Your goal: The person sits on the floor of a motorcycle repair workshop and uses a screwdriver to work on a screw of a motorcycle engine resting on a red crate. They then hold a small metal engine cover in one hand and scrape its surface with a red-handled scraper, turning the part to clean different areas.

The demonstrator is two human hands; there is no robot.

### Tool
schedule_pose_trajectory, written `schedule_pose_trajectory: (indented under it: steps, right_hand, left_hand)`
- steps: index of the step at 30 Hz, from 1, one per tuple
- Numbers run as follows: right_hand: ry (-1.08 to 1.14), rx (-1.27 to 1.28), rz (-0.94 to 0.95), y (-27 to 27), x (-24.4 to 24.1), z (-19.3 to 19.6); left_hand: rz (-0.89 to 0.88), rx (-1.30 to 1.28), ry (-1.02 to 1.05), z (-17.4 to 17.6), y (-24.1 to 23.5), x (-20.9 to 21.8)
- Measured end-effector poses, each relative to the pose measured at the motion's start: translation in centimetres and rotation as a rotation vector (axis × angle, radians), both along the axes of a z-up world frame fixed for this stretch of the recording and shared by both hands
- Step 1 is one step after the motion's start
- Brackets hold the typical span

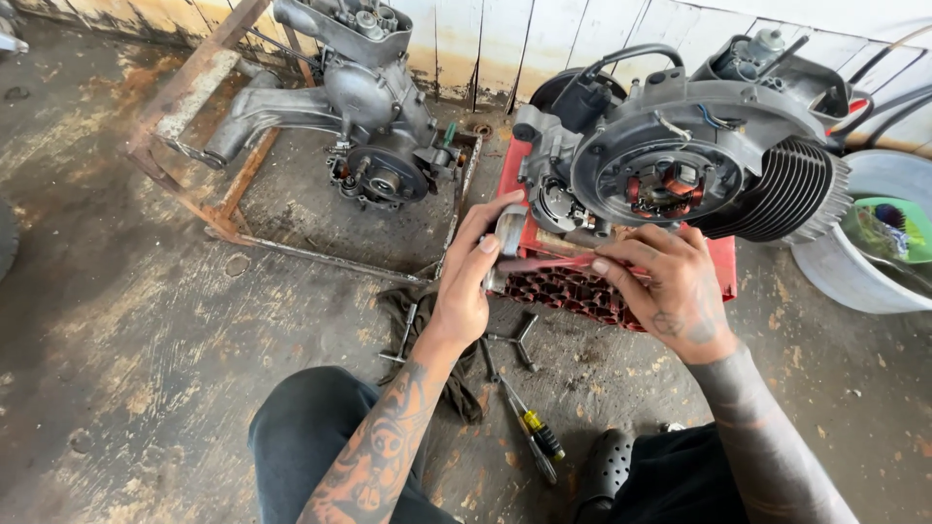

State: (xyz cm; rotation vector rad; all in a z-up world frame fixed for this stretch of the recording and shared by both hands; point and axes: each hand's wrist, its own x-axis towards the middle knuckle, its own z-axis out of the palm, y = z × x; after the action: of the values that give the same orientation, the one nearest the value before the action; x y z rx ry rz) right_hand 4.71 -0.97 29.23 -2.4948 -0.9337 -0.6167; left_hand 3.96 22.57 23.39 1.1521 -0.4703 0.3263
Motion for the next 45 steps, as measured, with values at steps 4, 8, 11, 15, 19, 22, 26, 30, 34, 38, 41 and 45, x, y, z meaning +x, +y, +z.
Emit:
schedule_pose_trajectory:
  steps: [4,8,11,15,19,22,26,30,34,38,41,45]
  right_hand:
    - [0.021,-0.029,0.089,0.4,-0.7,0.6]
    - [0.016,-0.015,0.048,0.5,-1.2,1.1]
    - [0.003,-0.024,0.066,0.6,-1.0,1.3]
    - [-0.021,-0.041,0.068,0.5,-1.0,1.2]
    - [-0.047,-0.027,0.077,0.6,-1.1,1.8]
    - [-0.024,-0.003,0.073,0.5,-1.1,1.7]
    - [-0.03,-0.008,0.073,0.5,-1.1,1.4]
    - [-0.016,-0.018,0.095,0.5,-1.2,0.8]
    - [-0.029,-0.014,0.077,0.6,-1.3,1.5]
    - [-0.035,-0.019,0.095,0.5,-1.1,1.6]
    - [-0.042,-0.016,0.065,-0.3,-0.6,0.8]
    - [0.003,0.0,0.101,0.5,-1.4,1.1]
  left_hand:
    - [0.097,0.092,-0.041,1.5,-0.2,-1.1]
    - [0.087,0.092,-0.047,1.3,-0.3,-1.3]
    - [0.089,0.09,-0.051,1.4,-0.4,-1.1]
    - [0.067,0.044,-0.041,1.1,-0.6,-1.0]
    - [0.054,0.009,-0.043,1.5,-0.9,-1.6]
    - [0.058,0.032,-0.058,1.4,-0.7,-1.5]
    - [0.073,0.029,-0.05,1.1,-0.7,-1.4]
    - [0.077,0.037,-0.053,1.1,-0.9,-1.5]
    - [0.063,0.015,-0.051,0.9,-0.8,-1.5]
    - [0.079,0.025,-0.068,1.1,-0.9,-1.3]
    - [0.068,0.023,-0.064,1.1,-0.7,-1.4]
    - [0.073,0.044,-0.047,1.1,-0.7,-1.6]
